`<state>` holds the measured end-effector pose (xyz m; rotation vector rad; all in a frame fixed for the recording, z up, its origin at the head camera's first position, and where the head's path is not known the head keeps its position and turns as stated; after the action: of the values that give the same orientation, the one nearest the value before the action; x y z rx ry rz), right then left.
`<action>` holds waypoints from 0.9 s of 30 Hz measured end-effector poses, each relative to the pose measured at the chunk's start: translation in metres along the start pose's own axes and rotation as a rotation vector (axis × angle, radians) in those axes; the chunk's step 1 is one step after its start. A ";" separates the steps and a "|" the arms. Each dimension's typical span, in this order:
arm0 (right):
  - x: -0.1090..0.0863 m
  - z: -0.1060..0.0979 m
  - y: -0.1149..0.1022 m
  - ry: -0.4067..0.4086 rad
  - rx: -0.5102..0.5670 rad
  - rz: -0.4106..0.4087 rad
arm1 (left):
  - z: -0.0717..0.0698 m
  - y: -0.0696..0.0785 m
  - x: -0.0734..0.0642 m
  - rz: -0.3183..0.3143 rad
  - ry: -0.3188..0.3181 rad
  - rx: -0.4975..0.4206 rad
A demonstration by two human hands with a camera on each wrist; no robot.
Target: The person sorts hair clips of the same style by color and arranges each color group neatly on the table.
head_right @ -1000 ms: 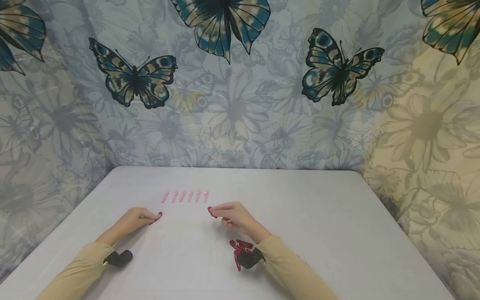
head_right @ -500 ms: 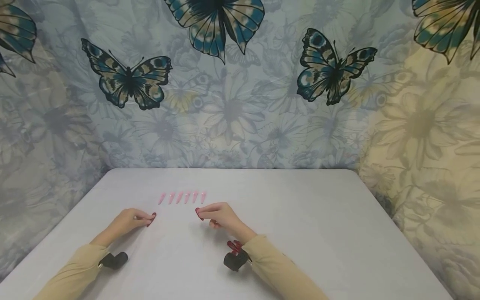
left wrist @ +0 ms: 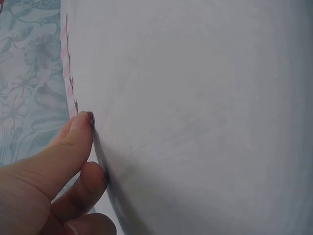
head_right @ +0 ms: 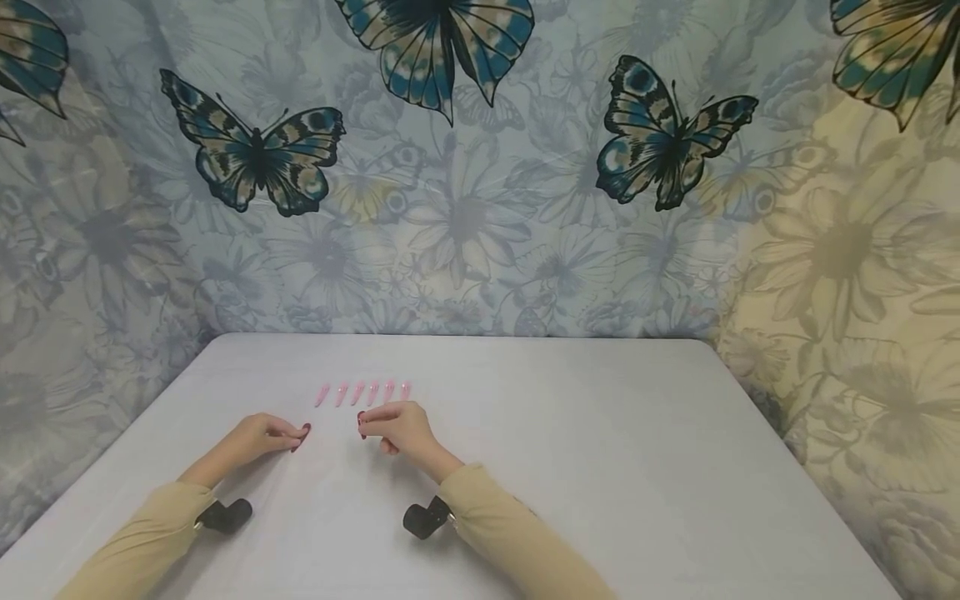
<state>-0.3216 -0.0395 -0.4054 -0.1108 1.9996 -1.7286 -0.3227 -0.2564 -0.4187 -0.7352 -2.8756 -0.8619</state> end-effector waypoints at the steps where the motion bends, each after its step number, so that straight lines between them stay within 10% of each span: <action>1: 0.002 0.002 0.000 0.010 -0.001 -0.002 | -0.001 0.000 0.000 -0.002 0.000 -0.001; 27: 0.048 0.055 0.006 0.265 -0.168 -0.034 | -0.002 0.004 0.004 -0.041 -0.045 -0.042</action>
<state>-0.3393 -0.1060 -0.4304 0.0308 2.3466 -1.6657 -0.3244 -0.2528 -0.4144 -0.7111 -2.9308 -0.9245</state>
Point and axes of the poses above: each hand's wrist, its own x-axis towards the middle knuckle, its own z-axis out of the palm, y = z × x, the point moved 8 cm from there along x, towards the middle knuckle, and after that the axes turned 15 degrees about z, right-handed, at the moved point
